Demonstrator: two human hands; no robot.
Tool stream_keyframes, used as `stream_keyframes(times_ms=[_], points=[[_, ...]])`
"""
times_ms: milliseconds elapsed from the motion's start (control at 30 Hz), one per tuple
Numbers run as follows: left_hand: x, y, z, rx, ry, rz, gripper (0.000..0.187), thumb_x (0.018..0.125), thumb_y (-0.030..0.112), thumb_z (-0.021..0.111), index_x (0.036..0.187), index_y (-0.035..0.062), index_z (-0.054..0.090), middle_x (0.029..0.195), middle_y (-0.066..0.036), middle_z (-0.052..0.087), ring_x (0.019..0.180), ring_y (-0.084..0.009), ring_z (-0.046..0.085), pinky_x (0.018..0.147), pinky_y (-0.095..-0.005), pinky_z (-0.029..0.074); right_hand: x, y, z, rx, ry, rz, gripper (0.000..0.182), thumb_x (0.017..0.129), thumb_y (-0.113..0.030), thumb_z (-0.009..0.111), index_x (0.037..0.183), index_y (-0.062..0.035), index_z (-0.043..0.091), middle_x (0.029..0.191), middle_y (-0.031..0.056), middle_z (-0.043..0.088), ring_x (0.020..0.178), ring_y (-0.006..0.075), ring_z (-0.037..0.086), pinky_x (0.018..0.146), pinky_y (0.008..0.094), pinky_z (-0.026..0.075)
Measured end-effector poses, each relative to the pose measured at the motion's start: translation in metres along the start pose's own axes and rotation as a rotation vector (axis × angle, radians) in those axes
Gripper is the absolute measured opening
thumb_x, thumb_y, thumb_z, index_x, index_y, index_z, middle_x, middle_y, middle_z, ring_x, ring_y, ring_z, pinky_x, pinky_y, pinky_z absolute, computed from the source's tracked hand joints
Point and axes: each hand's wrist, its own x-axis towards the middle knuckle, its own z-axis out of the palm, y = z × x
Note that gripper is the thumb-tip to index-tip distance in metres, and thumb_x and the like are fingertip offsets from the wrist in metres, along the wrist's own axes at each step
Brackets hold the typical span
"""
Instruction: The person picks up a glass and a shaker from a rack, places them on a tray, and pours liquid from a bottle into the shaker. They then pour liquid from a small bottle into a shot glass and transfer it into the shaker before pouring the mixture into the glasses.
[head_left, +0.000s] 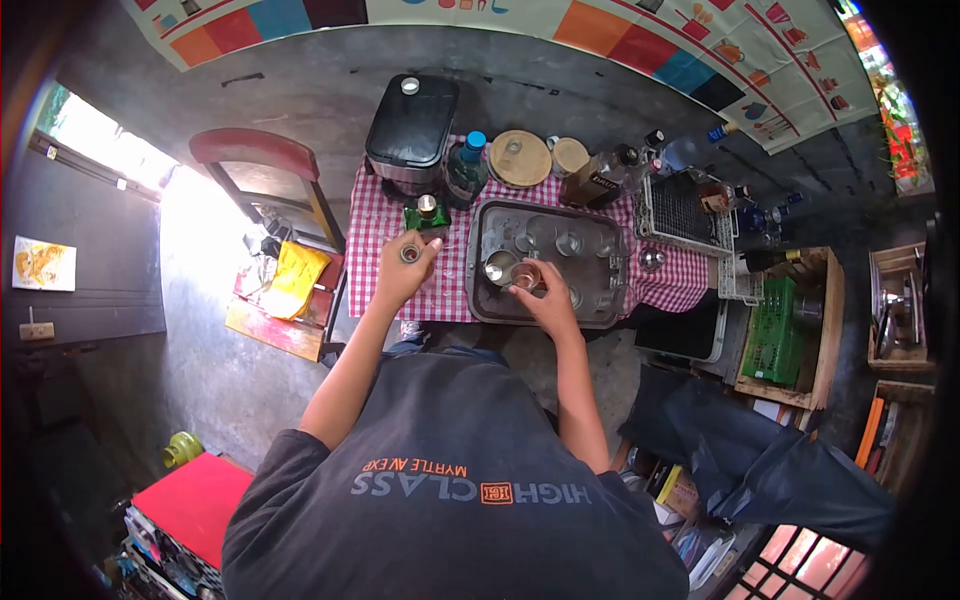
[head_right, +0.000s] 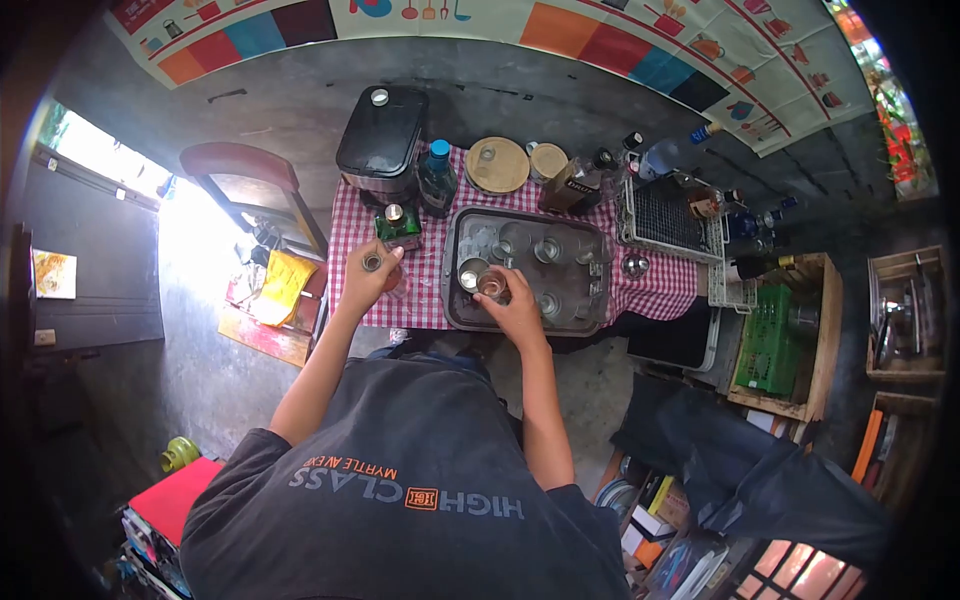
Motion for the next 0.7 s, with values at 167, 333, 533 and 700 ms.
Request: stream_keyframes(times_ms=[167, 333, 533, 700], points=[[0.004, -0.034, -0.007, 0.075, -0.080, 0.016, 0.031, 0.086, 0.015, 0.070, 0.065, 0.0043, 0.050, 0.056, -0.001, 0.053, 0.052, -0.0066, 0.047, 0.050, -0.0261, 0.037, 0.000, 0.019, 0.010, -0.008, 0.030, 0.071, 0.051, 0.074, -0.012, 0.079, 0.119, -0.0019, 0.058, 0.108, 0.0091, 0.060, 0.098, 0.0220, 0.062, 0.081, 0.0314, 0.052], [0.008, -0.032, -0.014, 0.186, -0.162, 0.074, 0.027, 0.086, 0.012, 0.071, 0.069, 0.0045, 0.051, 0.058, 0.001, 0.054, 0.052, -0.0047, 0.048, 0.050, -0.0239, 0.039, 0.003, 0.020, 0.018, -0.058, 0.020, 0.110, 0.050, 0.075, -0.013, 0.079, 0.119, -0.0017, 0.058, 0.111, 0.0093, 0.060, 0.101, 0.0227, 0.062, 0.080, 0.0325, 0.053], [0.009, -0.010, -0.037, 0.329, -0.300, 0.069, 0.042, 0.073, 0.020, 0.080, 0.102, 0.0009, 0.056, 0.101, -0.012, 0.060, 0.097, -0.0228, 0.058, 0.085, -0.0345, 0.046, 0.013, 0.035, 0.027, -0.094, -0.031, 0.189, 0.055, 0.073, -0.016, 0.081, 0.121, -0.0020, 0.058, 0.112, 0.0124, 0.060, 0.103, 0.0250, 0.062, 0.082, 0.0336, 0.052], [-0.003, -0.045, -0.079, 0.489, -0.329, 0.139, 0.069, 0.072, 0.030, 0.081, 0.125, -0.0011, 0.050, 0.118, -0.019, 0.057, 0.114, -0.0339, 0.055, 0.098, -0.0395, 0.044, 0.024, 0.047, 0.030, -0.192, -0.097, 0.175, 0.060, 0.071, -0.019, 0.082, 0.124, -0.0037, 0.058, 0.116, 0.0168, 0.060, 0.108, 0.0320, 0.060, 0.090, 0.0377, 0.049]])
